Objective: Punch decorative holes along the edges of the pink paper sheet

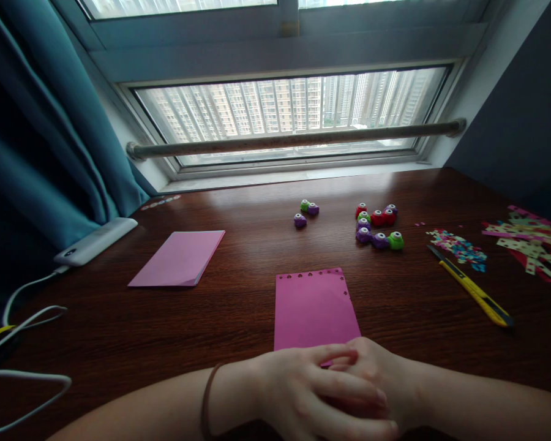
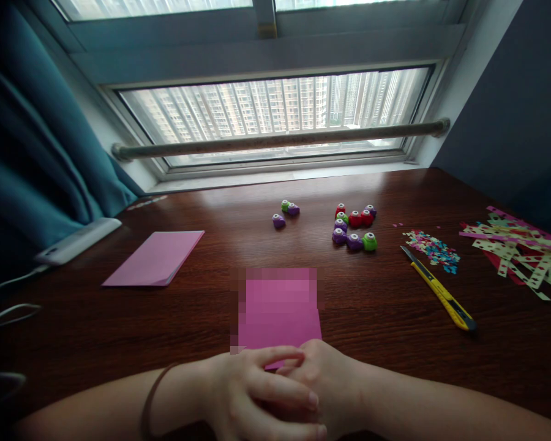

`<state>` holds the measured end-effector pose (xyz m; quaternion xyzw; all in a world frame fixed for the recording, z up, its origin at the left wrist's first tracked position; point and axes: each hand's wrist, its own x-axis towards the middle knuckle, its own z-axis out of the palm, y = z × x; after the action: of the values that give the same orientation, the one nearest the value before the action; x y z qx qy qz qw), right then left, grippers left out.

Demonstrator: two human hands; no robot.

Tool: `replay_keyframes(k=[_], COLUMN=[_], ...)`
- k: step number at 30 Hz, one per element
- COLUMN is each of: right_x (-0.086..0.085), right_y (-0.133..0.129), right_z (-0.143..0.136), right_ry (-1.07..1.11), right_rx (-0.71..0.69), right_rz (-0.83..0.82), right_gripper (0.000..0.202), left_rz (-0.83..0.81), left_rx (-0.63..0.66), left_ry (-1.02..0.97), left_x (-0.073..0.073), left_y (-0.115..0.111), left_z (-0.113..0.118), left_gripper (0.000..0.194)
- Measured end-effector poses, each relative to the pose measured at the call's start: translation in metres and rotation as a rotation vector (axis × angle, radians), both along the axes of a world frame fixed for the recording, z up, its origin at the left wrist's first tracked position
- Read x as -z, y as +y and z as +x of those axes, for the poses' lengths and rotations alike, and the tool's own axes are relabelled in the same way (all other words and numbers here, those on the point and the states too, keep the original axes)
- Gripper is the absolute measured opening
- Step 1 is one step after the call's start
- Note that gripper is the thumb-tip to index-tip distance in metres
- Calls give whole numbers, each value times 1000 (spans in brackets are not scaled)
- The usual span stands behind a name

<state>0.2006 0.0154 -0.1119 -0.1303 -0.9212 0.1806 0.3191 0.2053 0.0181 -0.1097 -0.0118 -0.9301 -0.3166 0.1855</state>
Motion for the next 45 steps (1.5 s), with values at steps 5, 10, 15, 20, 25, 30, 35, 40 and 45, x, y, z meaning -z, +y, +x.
replay_keyframes(k=[5, 10, 15, 20, 25, 30, 35, 40, 45], right_x=[-1, 5, 10, 8, 9, 6, 5, 5, 3], right_y=[0, -1, 0, -1, -1, 0, 0, 1, 1], right_z=[-1, -2, -2, -2, -4, -4, -4, -5, -6], right_ry=[33, 89, 32, 28, 102, 118, 105, 137, 140], right_rx=[-1, 4, 7, 6, 17, 27, 26, 36, 24], right_rz=[-14, 5, 1, -36, -39, -8, 2, 33, 9], right_gripper=[22, 20, 19, 18, 21, 19, 21, 24, 24], left_rz=[-44, 42, 59, 12, 37, 46, -156, -158, -126], left_rx=[98, 34, 6, 43, 2, -27, -2, 46, 49], left_ry=[-60, -92, -115, -162, -205, -77, 197, 243, 159], left_x=[4, -3, -4, 7, 9, 4, -1, -1, 1], left_y=[-7, -2, 0, -4, -2, 3, 2, -1, -4], left_z=[-3, -2, -1, -3, -1, 3, -1, -4, -2], left_gripper=[44, 21, 21, 43, 41, 41, 37, 35, 34])
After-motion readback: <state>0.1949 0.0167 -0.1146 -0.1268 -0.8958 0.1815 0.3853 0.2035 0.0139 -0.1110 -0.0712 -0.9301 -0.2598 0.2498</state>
